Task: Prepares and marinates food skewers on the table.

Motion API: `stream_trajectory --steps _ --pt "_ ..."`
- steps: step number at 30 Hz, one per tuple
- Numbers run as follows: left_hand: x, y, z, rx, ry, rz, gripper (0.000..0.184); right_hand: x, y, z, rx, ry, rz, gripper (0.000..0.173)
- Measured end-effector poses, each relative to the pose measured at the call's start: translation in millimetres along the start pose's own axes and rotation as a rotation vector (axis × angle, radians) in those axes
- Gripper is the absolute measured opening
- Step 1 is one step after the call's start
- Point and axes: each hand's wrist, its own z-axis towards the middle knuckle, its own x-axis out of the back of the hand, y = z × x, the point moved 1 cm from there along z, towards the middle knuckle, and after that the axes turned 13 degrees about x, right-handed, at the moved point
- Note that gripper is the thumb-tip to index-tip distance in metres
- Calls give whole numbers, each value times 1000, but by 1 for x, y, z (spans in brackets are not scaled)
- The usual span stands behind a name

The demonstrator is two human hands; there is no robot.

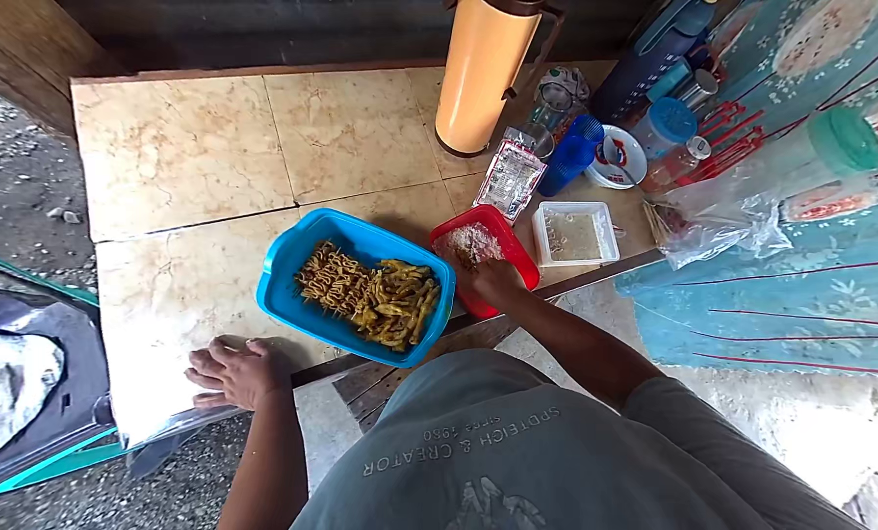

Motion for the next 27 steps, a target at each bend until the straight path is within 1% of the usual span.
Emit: stream_trajectory --steps 1,4,5,6,10,12,16,19,21,23,27 --pt "1 1 0 -10 -2 4 58 3 4 -2 -21 48 26 25" --pt "0 0 0 -6 -3 15 58 20 17 -18 -207 179 192 29" --pt "0 -1 0 -1 -3 17 58 23 21 -24 -249 189 243 31" --pt "-1 -2 1 5 3 18 58 20 24 -28 -257 186 248 30" --pt "-6 -2 4 10 11 18 57 -7 23 -29 -203 157 121 23" --pt "-7 -3 5 8 11 24 57 -5 16 -28 -218 110 107 23" --pt "-5 -1 3 17 4 25 56 -8 9 -25 -221 155 114 21" --pt "-5 -2 3 13 13 23 56 -6 7 -27 -233 127 167 21" --pt "-7 -3 4 11 16 29 56 -2 9 -31 -253 107 226 23" --pt "-7 -4 4 10 15 38 56 -4 15 -33 -236 69 252 24" --pt "-7 -3 5 15 6 31 56 -13 24 -28 -235 19 212 22"
